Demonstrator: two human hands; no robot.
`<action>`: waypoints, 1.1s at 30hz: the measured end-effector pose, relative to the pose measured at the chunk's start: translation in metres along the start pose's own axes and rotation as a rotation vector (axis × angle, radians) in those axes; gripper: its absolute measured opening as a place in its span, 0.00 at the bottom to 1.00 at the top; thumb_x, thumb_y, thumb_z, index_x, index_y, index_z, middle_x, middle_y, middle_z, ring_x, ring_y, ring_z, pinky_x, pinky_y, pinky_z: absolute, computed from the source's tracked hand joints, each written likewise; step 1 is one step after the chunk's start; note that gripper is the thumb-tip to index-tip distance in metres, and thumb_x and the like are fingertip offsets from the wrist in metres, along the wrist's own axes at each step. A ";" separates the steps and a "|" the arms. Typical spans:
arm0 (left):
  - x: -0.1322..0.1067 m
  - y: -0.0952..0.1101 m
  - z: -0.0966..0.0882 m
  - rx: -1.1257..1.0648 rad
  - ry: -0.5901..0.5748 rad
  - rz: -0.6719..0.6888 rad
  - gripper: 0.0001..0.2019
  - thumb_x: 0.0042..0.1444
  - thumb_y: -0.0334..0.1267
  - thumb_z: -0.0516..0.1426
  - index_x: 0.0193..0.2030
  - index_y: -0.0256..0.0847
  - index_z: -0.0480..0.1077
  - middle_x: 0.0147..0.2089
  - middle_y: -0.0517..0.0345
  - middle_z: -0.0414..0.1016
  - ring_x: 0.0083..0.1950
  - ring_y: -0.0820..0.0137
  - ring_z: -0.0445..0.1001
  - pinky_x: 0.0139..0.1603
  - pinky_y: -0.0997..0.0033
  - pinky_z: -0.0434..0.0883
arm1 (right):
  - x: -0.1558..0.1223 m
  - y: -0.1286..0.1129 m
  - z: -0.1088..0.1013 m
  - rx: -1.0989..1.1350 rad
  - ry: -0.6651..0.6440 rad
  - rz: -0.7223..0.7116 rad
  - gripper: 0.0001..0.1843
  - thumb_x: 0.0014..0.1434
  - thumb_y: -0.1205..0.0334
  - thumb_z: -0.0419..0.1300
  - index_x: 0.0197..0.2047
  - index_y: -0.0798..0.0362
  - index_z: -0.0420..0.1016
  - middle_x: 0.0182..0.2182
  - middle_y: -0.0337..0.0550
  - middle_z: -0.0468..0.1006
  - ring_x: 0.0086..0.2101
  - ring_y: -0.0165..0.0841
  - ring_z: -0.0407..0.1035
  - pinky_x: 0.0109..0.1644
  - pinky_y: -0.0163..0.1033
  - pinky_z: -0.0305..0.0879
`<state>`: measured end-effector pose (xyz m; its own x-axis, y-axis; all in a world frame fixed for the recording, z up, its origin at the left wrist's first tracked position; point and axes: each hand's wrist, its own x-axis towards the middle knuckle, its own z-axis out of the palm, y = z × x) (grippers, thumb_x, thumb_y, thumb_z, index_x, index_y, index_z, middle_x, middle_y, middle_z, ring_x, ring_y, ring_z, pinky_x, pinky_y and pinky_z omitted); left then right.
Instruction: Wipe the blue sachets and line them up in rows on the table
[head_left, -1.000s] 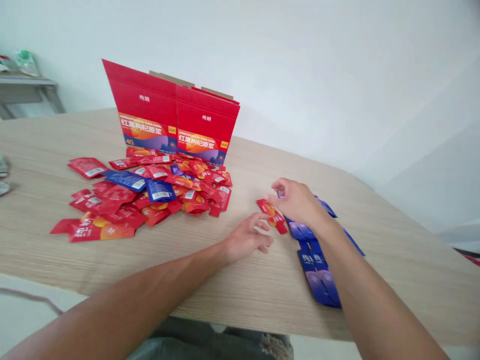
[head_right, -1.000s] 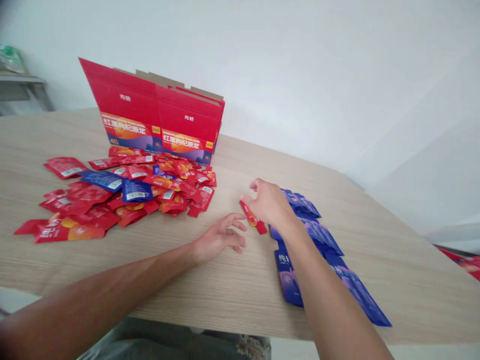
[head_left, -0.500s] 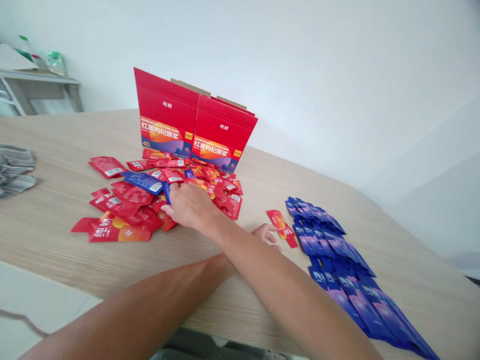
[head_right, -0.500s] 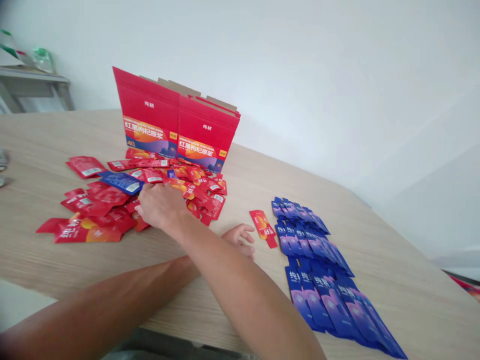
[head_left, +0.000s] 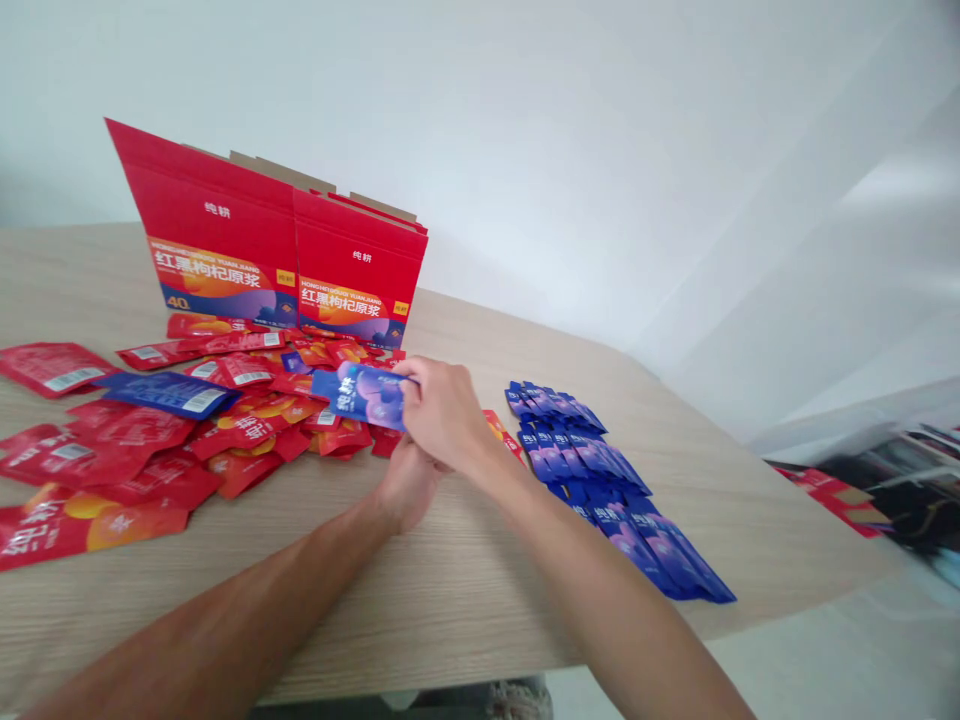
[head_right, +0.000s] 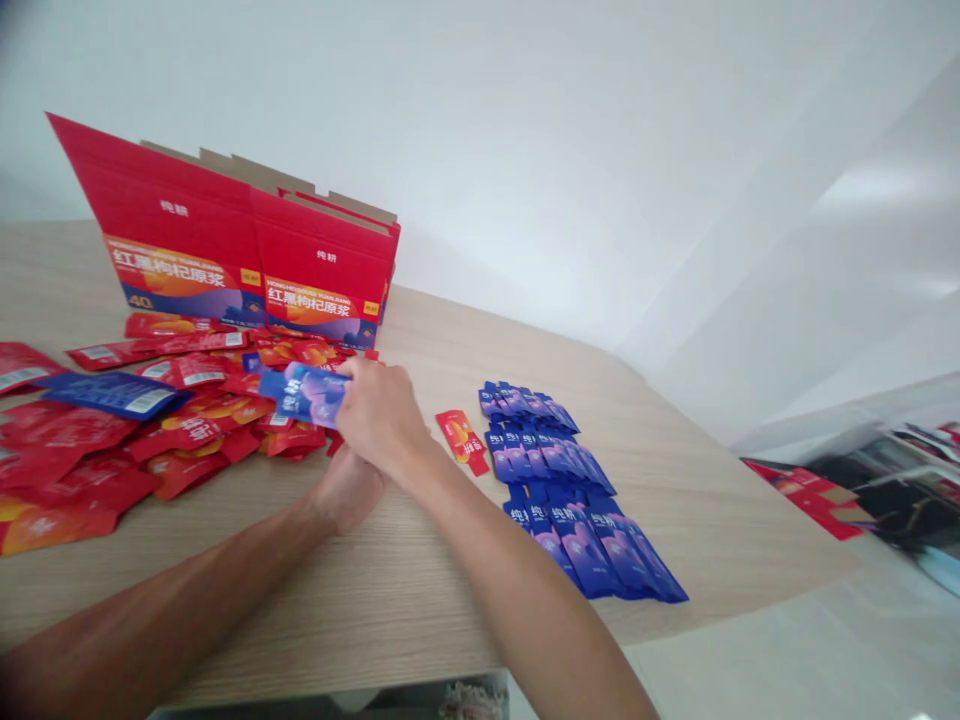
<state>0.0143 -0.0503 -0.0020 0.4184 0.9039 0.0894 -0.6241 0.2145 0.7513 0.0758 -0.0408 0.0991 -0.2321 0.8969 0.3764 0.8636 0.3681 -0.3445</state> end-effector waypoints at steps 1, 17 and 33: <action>0.000 0.006 0.002 -0.036 0.002 0.017 0.18 0.40 0.31 0.63 0.42 0.43 0.73 0.47 0.53 0.81 0.54 0.56 0.78 0.54 0.58 0.76 | -0.006 0.015 -0.009 0.056 0.071 0.073 0.13 0.66 0.71 0.57 0.48 0.51 0.79 0.46 0.47 0.88 0.47 0.42 0.83 0.55 0.44 0.74; -0.005 -0.004 0.010 -0.026 0.113 -0.120 0.06 0.64 0.36 0.63 0.36 0.37 0.73 0.33 0.52 0.82 0.36 0.61 0.84 0.50 0.54 0.82 | -0.071 0.076 -0.017 -0.111 0.031 0.089 0.12 0.59 0.62 0.70 0.44 0.51 0.74 0.47 0.50 0.80 0.48 0.41 0.75 0.56 0.45 0.70; -0.012 -0.027 0.002 0.738 -0.293 0.053 0.28 0.62 0.42 0.59 0.68 0.42 0.62 0.51 0.52 0.74 0.37 0.69 0.77 0.39 0.63 0.75 | -0.010 0.228 -0.111 -0.553 -0.011 0.546 0.17 0.58 0.49 0.69 0.43 0.53 0.84 0.41 0.51 0.87 0.43 0.45 0.80 0.45 0.41 0.71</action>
<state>0.0278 -0.0681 -0.0221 0.6211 0.7498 0.2282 -0.0927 -0.2189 0.9713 0.3244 0.0068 0.1119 0.2884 0.9194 0.2674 0.9541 -0.2996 0.0012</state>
